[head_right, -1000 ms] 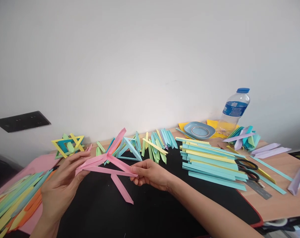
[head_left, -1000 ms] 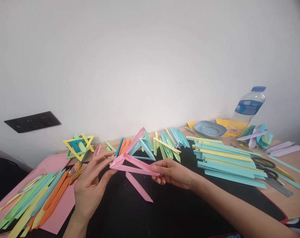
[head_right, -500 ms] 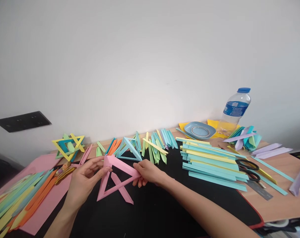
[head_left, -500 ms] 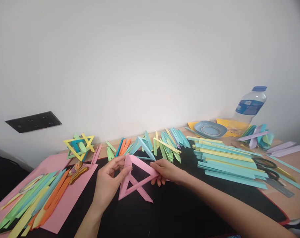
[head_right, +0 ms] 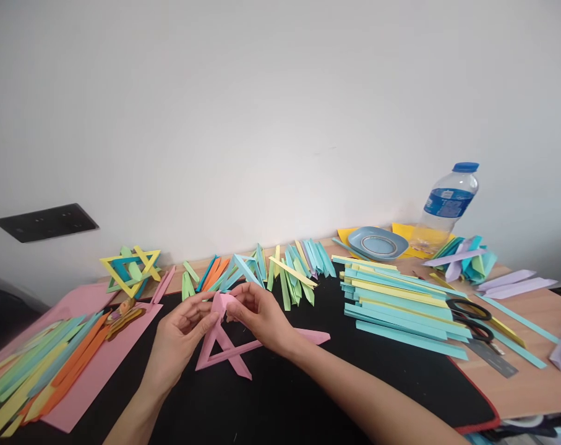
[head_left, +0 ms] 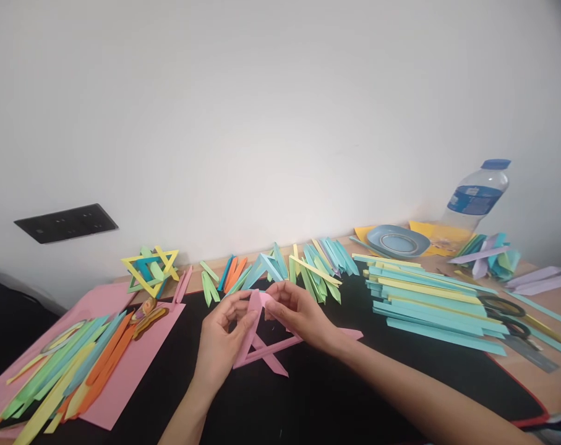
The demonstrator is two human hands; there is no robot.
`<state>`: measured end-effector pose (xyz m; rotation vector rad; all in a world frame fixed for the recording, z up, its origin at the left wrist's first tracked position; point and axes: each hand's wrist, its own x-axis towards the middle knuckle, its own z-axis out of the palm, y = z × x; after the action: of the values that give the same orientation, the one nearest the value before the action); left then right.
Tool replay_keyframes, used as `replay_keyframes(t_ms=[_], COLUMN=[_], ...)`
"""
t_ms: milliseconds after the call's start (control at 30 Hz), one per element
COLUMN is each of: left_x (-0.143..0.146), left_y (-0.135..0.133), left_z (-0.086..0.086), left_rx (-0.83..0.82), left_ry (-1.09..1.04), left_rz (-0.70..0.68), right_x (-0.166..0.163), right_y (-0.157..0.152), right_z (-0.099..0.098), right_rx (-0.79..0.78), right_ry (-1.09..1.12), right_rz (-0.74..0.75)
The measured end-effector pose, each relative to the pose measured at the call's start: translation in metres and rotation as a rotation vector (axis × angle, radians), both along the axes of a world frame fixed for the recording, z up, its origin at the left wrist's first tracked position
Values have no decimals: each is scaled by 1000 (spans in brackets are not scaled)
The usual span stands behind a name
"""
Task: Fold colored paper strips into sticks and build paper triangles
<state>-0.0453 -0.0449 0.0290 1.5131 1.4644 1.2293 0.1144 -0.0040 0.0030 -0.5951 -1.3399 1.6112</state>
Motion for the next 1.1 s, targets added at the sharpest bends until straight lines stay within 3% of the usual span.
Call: replay_keyframes(t_ms=[167, 333, 600, 867, 1100], left_x=[9, 13, 14, 16, 24], left_y=[-3, -3, -3, -3, -4], left_z=[-7, -11, -9, -9, -10], left_rx=[137, 220, 201, 80, 148], left_ry=[60, 44, -13, -128, -175], left_rz=[155, 179, 209, 210, 273], right_x=[-8, -13, -14, -11, -13], right_y=[-3, -5, -7, -7, -8], right_z=[-1, -3, -7, -10, -9], right_rx=[-31, -63, 10, 196, 211], right_ry=[82, 139, 169, -67, -71], right_rz=[-32, -67, -120, -195, -283])
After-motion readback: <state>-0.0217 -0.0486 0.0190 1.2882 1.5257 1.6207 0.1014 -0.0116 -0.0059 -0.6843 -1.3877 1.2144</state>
